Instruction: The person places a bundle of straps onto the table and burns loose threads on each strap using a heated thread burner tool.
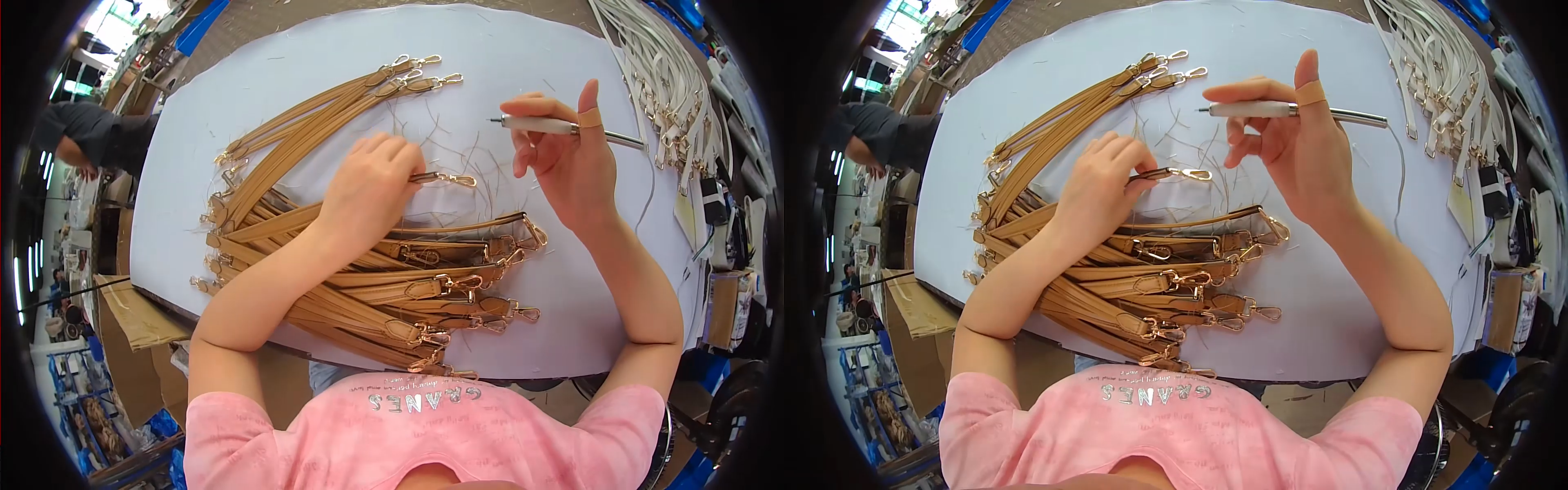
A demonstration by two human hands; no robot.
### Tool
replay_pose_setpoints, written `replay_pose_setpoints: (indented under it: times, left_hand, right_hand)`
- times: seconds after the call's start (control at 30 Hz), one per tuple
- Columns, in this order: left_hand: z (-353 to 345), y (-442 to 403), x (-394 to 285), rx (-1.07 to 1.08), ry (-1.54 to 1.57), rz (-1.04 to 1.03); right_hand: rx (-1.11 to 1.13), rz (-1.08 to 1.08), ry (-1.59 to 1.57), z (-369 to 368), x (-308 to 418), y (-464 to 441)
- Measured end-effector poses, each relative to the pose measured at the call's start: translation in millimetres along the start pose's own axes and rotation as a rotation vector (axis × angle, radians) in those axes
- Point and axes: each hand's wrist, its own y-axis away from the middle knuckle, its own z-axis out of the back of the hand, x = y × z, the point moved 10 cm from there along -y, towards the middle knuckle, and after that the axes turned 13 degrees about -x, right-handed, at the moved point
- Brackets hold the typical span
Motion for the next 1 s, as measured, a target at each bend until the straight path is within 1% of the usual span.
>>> replay_pose_setpoints:
  times: [0.03, 0.1, 0.13, 0.17, 0.2, 0.23, 0.27, 0.33, 0.4, 0.47, 0.57, 0.63, 0.67, 0.7, 0.77, 0.8, 0.83, 0.87, 0.93, 1.0]
  left_hand:
    - [1.9, 1.5, -1.4, -0.002, -0.004, 0.0]
    - [-4.4, 7.4, -6.3, 0.098, 0.031, 0.003]
    - [-8.1, 10.6, -8.9, 0.148, 0.051, 0.006]
    - [-7.0, 11.9, -10.4, 0.148, 0.052, 0.008]
    - [-9.0, 14.5, -6.3, 0.179, 0.15, 0.094]
    - [-11.7, 17.7, -2.1, 0.212, 0.247, 0.182]
    - [-15.2, 21.2, 2.0, 0.244, 0.345, 0.271]
    - [-18.4, 19.9, 4.1, 0.242, 0.378, 0.307]
    - [-23.4, 18.4, 7.2, 0.237, 0.442, 0.375]
    - [-26.6, 15.1, 5.8, 0.246, 0.429, 0.38]
    - [-28.4, 15.7, 6.1, 0.259, 0.402, 0.383]
    - [-25.2, 18.4, -0.6, 0.216, 0.363, 0.271]
    - [-23.0, 18.7, -4.3, 0.194, 0.345, 0.216]
    - [-23.2, 19.0, -2.7, 0.195, 0.346, 0.218]
    - [-35.3, 23.5, 13.9, 0.304, 0.548, 0.467]
    - [-41.5, 27.0, 19.7, 0.36, 0.649, 0.59]
    - [-39.8, 24.2, 21.5, 0.362, 0.652, 0.591]
    - [-43.1, 29.2, 27.3, 0.404, 0.727, 0.722]
    - [-51.5, 43.8, 33.5, 0.488, 0.87, 0.988]
    - [-52.0, 42.7, 34.0, 0.492, 0.869, 0.974]
  right_hand:
    - [-0.004, -0.042, -0.021, 2.1, -5.3, -0.2]
    - [-0.009, -0.087, -0.043, -0.3, -11.8, 1.7]
    - [-0.071, -0.097, -0.031, -0.9, -15.9, 3.8]
    - [-0.135, -0.107, -0.019, -1.3, -19.7, 6.4]
    - [-0.198, -0.116, -0.007, 2.0, -22.0, 7.9]
    - [-0.2, -0.118, -0.007, 2.6, -23.9, 8.3]
    - [-0.144, -0.138, 0.055, -1.7, -30.6, 9.3]
    - [-0.026, -0.178, 0.178, -10.7, -45.1, 10.9]
    - [-0.001, -0.216, 0.169, -12.1, -53.4, 8.8]
    - [0.035, -0.283, 0.146, -12.9, -63.5, 8.6]
    - [0.007, -0.302, 0.196, -3.0, -71.2, 6.3]
    - [-0.007, -0.311, 0.222, 1.4, -74.2, 5.8]
    - [-0.001, -0.276, 0.213, 1.3, -71.5, 5.2]
    - [0.005, -0.243, 0.203, 1.1, -68.9, 4.8]
    - [0.011, -0.213, 0.195, 0.5, -66.8, 4.3]
    - [0.046, -0.157, 0.285, -3.1, -63.8, 3.7]
    - [0.081, -0.1, 0.374, -6.8, -61.1, 3.4]
    - [0.117, -0.046, 0.464, -10.4, -59.4, 3.9]
    - [0.12, -0.049, 0.495, -10.6, -62.7, 4.1]
    - [0.133, -0.044, 0.556, -11.8, -65.6, 3.8]
